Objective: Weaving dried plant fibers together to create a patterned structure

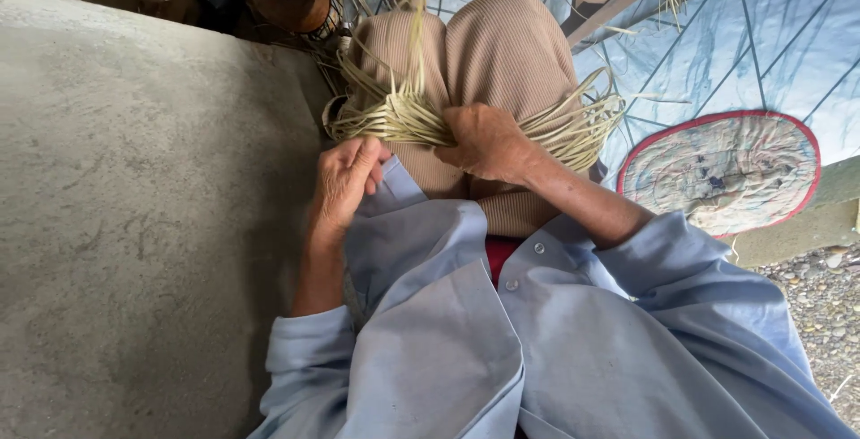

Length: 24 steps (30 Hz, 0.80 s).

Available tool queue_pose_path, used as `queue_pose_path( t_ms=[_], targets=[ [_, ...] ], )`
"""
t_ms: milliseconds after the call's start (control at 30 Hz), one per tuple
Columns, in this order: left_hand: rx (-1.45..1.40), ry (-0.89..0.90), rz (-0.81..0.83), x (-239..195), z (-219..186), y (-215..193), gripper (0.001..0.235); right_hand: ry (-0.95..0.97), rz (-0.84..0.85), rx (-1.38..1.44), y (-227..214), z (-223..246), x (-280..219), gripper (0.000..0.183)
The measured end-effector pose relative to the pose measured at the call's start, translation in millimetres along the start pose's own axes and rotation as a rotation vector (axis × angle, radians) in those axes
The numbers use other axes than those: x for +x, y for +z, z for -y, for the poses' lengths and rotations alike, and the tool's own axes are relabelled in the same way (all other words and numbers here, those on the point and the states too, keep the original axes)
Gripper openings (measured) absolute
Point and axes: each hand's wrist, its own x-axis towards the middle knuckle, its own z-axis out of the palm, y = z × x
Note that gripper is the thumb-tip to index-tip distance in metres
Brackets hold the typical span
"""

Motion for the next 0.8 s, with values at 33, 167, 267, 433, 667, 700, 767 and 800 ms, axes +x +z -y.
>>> queue_pose_path(
  t_ms=[33,167,267,433,667,700,767,800],
  targets=[
    [-0.117,0.047,-0.098,1.5,6.3,6.8,0.049,0.005,0.008,0.021,4.2,-3.2,-3.8,0.039],
    [-0.245,0.076,-0.130,7.4,0.3,22.0,0.057,0.043,-0.001,0.146,6.6,-1.8,-33.6,0.039],
    [-0.612,-0.071,-0.171,9.4,-10.0,37.0,0.049,-0.010,-0.059,0.020,2.5,-14.2,-50.3,0.036],
    [-0.262,0.008,-0.118,-5.9,-35.7,37.6,0.049,0.038,-0.207,0.228,14.1,-25.6,-77.3,0.033],
    [-0.869,-0.068,0.254,21.4,-25.3,66.7,0.080,0.041,-0.184,0.149,33.1,-27.4,-86.3,0.026],
    [-1.016,0.023,0.361,42.6,-14.5,65.5,0.070,0.042,-0.181,0.133,37.7,-29.0,-84.9,0.025],
    [-1.163,0.116,0.473,77.3,-25.8,50.9,0.063,0.049,-0.179,0.117,47.6,-34.7,-79.4,0.023],
    [-1.160,0.094,0.257,90.6,-47.8,37.3,0.064,-0.004,-0.219,0.063,53.1,-38.7,-75.4,0.026]
  ],
)
